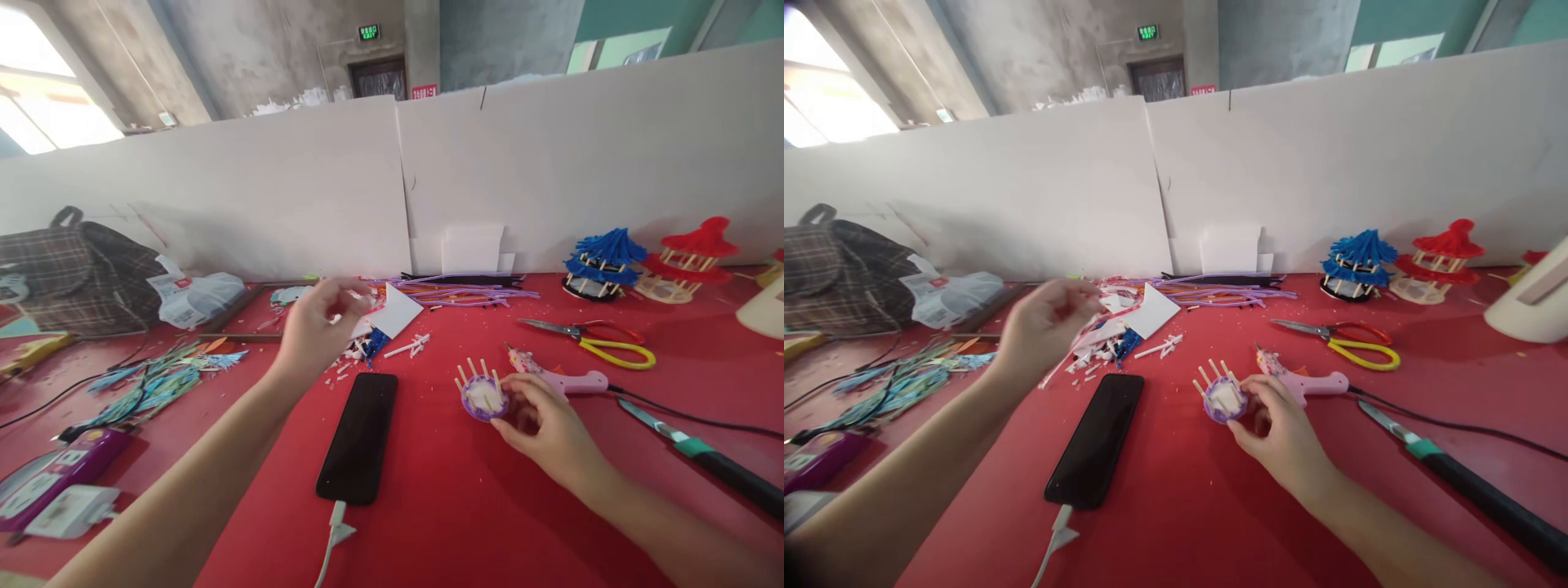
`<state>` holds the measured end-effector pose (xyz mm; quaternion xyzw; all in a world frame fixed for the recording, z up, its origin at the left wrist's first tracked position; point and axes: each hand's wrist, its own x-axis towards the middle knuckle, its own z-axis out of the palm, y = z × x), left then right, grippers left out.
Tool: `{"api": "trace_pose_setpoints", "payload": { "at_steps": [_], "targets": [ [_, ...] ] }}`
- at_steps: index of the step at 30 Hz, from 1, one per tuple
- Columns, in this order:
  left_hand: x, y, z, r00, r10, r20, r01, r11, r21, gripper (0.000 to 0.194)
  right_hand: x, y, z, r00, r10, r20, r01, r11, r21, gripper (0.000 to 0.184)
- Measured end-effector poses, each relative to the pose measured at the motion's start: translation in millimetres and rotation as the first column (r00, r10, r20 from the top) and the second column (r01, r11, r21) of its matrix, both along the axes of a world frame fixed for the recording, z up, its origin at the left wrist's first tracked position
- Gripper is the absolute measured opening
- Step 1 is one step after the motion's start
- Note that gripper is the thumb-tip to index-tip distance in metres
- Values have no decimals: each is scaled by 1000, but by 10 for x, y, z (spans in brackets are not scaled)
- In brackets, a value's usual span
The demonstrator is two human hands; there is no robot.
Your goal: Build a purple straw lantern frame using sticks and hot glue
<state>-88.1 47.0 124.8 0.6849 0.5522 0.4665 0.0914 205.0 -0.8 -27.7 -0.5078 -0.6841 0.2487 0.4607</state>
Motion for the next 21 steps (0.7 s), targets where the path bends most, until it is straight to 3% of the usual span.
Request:
{"api": "trace_pose_setpoints", "payload": {
  "at_steps": [2, 4, 6, 7, 8, 10, 12, 14, 16, 21],
  "targets": [
    [3, -115, 172, 999, 43, 9, -44, 969, 244, 18, 2, 3, -20, 1000, 3, 5, -3, 1000, 6, 24],
    [-2, -185, 292, 995, 84, 44, -95, 873, 479, 17, 1, 5, -37, 1000, 12, -4, -12, 1000, 13, 24],
    [-30, -130, 304, 984, 162, 80, -179, 819, 546, 23, -2, 4, -47, 998, 36, -41, -36, 999, 17, 25],
    [-57, -48, 262, 964, 267, 11, -244, 865, 439, 31, -3, 3, -51, 997, 47, -63, -46, 999, 17, 26],
    [-92, 62, 191, 929, 328, -170, -284, 928, 240, 39, -5, 1, -56, 995, 57, -80, -56, 998, 15, 26],
    [-184, 316, -7, 903, 300, -308, -299, 953, 52, 34, -2, -1, -68, 993, 64, -94, -65, 998, 2, 27],
    [-288, 534, -210, 873, 285, -395, -333, 941, -56, 47, 6, 1, -88, 993, 59, -99, -61, 998, -13, 28],
    [-369, 657, -351, 854, 265, -448, -354, 927, -126, 58, 17, 6, -111, 992, 61, -110, -63, 998, -21, 28],
    [-404, 686, -406, 843, 236, -483, -345, 926, -151, 48, 27, 12, -131, 990, 72, -123, -76, 997, -23, 29],
    [-335, 587, -336, 854, 193, -483, -286, 950, -127, 36, 29, 13, -140, 987, 95, -127, -102, 994, -45, 30]
  ]
}}
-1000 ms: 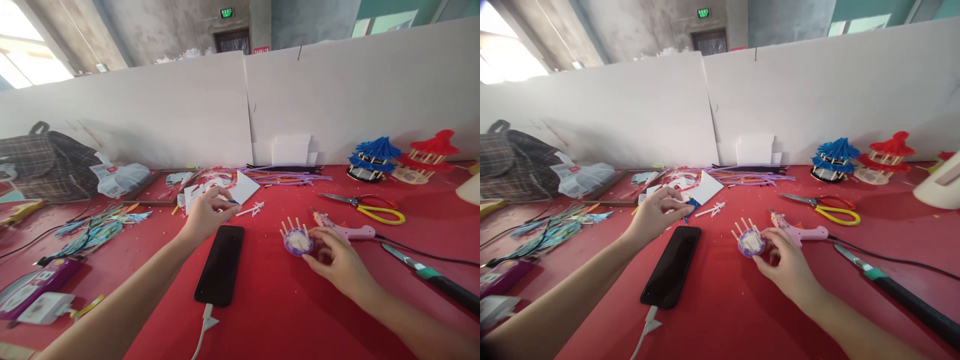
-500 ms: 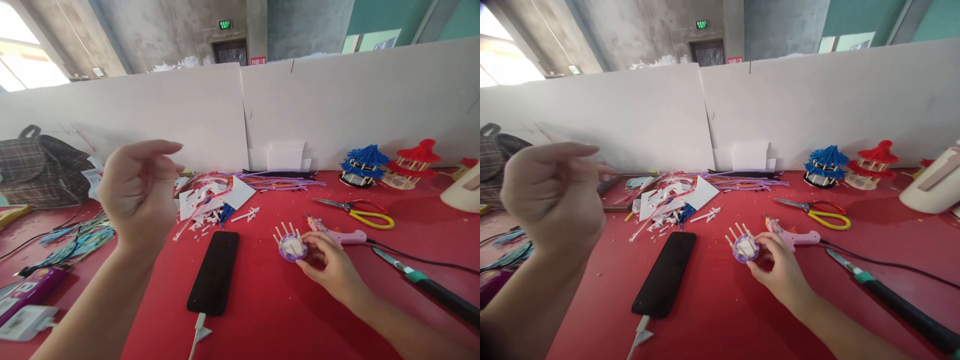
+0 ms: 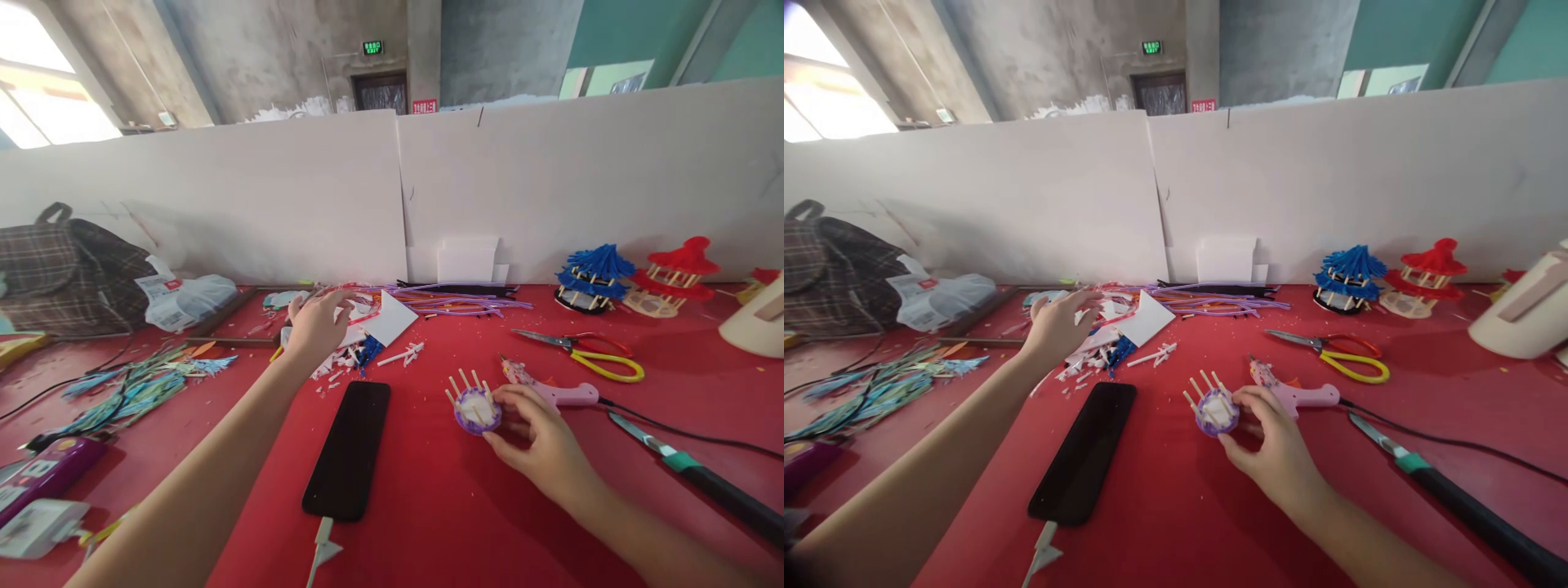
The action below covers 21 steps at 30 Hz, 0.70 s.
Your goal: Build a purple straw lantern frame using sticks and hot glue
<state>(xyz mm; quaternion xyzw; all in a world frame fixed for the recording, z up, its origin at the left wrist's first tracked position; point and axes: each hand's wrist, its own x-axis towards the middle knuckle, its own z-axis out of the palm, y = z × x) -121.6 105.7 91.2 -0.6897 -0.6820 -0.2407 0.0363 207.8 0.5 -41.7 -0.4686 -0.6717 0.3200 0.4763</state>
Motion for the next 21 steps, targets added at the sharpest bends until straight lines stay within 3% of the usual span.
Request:
{"api": "trace_pose_setpoints", "payload": {
  "at_steps": [5, 10, 16, 21],
  "targets": [
    [76, -79, 29, 993, -62, 103, 61, 998, 22, 27, -9, -3, -5, 1000, 8, 19, -8, 1000, -7, 30],
    [216, -147, -68, 941, -119, 316, 125, 992, 1, 23, -6, -13, 4, 993, 43, 110, -46, 999, 26, 33],
    [637, -423, -349, 723, -262, 639, 377, 925, -46, 33, -27, 8, 25, 948, -43, 316, 10, 995, 103, 32],
    [831, -637, -659, 592, -260, 763, 410, 912, -7, 30, -48, -3, 27, 860, -65, 505, -32, 983, 181, 40]
  ]
}}
